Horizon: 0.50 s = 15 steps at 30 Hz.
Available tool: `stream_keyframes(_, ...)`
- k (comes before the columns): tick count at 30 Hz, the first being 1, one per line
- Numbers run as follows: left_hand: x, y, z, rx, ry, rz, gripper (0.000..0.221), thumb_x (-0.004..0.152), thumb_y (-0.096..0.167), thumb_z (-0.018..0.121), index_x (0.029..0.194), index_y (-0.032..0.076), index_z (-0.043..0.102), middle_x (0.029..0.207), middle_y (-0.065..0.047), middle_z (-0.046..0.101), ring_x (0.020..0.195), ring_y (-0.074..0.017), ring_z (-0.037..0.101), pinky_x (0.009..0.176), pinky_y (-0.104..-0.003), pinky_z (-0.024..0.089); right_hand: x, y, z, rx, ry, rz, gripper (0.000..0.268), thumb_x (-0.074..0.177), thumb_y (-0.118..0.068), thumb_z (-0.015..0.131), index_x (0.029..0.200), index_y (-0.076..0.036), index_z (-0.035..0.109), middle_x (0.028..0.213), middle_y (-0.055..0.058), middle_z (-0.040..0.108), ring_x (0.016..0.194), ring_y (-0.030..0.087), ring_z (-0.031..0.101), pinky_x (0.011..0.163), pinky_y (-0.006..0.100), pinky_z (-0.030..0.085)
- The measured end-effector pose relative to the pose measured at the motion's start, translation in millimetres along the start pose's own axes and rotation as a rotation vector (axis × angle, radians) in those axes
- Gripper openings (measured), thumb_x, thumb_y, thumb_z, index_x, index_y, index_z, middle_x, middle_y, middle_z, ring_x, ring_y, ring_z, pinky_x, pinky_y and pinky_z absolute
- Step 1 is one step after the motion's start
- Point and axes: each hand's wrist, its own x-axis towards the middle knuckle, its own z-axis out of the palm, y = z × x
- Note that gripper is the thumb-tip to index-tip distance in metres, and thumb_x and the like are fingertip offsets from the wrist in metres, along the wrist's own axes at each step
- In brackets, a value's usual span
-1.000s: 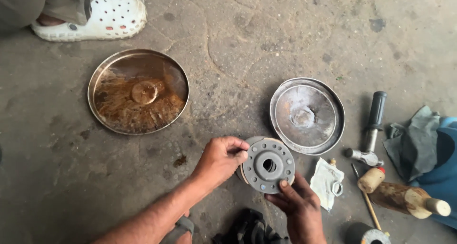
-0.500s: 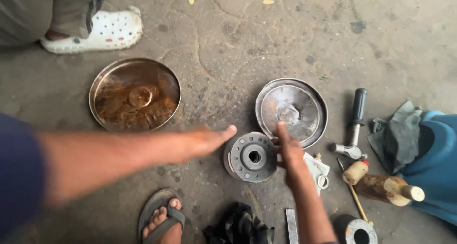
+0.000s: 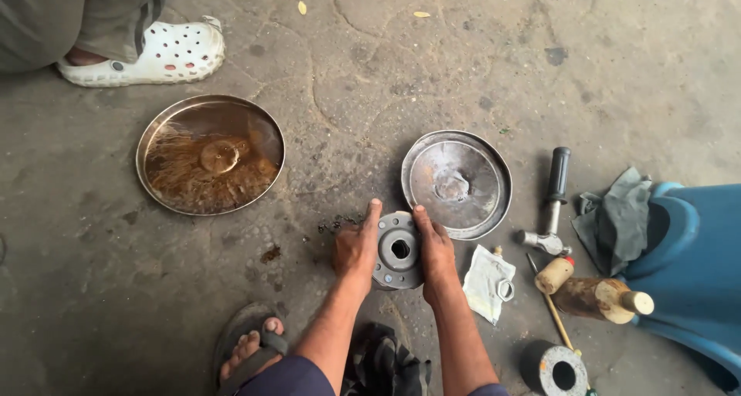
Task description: Disassembling, cleaning, and inspecting motorcycle clutch components on a workshop floor.
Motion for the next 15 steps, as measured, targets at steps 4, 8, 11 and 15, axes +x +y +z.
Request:
stream_keyframes(4,-14,-3,3,-0.012,-0.097,-0.043,0.077,0.077,0.075,0.06,0.083,0.001,0.079,0.09,-0.019,0.077,0.088,-0.0316,0.074,0.082,-0.046,0.054,-9,13,-11,0.184,-0.042,0.022,0.075,0.085,-0.055,0.066,0.134,0.0,0.063,0.128,0.017,0.072,0.116,0.025,0.069,0.098,0.035,0.052)
stream_keyframes(8,-20,-9,15,0.091,-0.105,0.014,0.08,0.078,0.076,0.063,0.075,-0.004,0.075,0.082,-0.024,0.076,0.081,-0.0331,0.073,0.079,-0.047,0.053,-9,35,-27,0.281,0.039,0.107,0.073,0.09,-0.055,0.066,0.133,0.005,0.067,0.125,0.019,0.073,0.11,0.026,0.069,0.095,0.036,0.054)
stream_keyframes(11,-18,-7,18,0.056,-0.107,0.007,0.078,0.077,0.075,0.064,0.072,-0.002,0.073,0.082,-0.022,0.076,0.081,-0.0317,0.072,0.079,-0.047,0.053,3,56,-62,0.142,0.062,0.202,0.07,0.092,-0.064,0.054,0.14,-0.013,0.063,0.127,0.004,0.069,0.107,0.02,0.065,0.089,0.039,0.049)
stream_keyframes(15,-18,-6,11,0.097,-0.124,0.027,0.09,0.082,0.079,0.056,0.085,-0.009,0.074,0.091,-0.025,0.077,0.09,-0.0357,0.073,0.085,-0.049,0.053,19,103,-141,-0.515,0.419,-0.139,0.054,0.095,-0.051,0.064,0.132,-0.013,0.071,0.116,0.014,0.08,0.101,0.031,0.075,0.091,0.044,0.056)
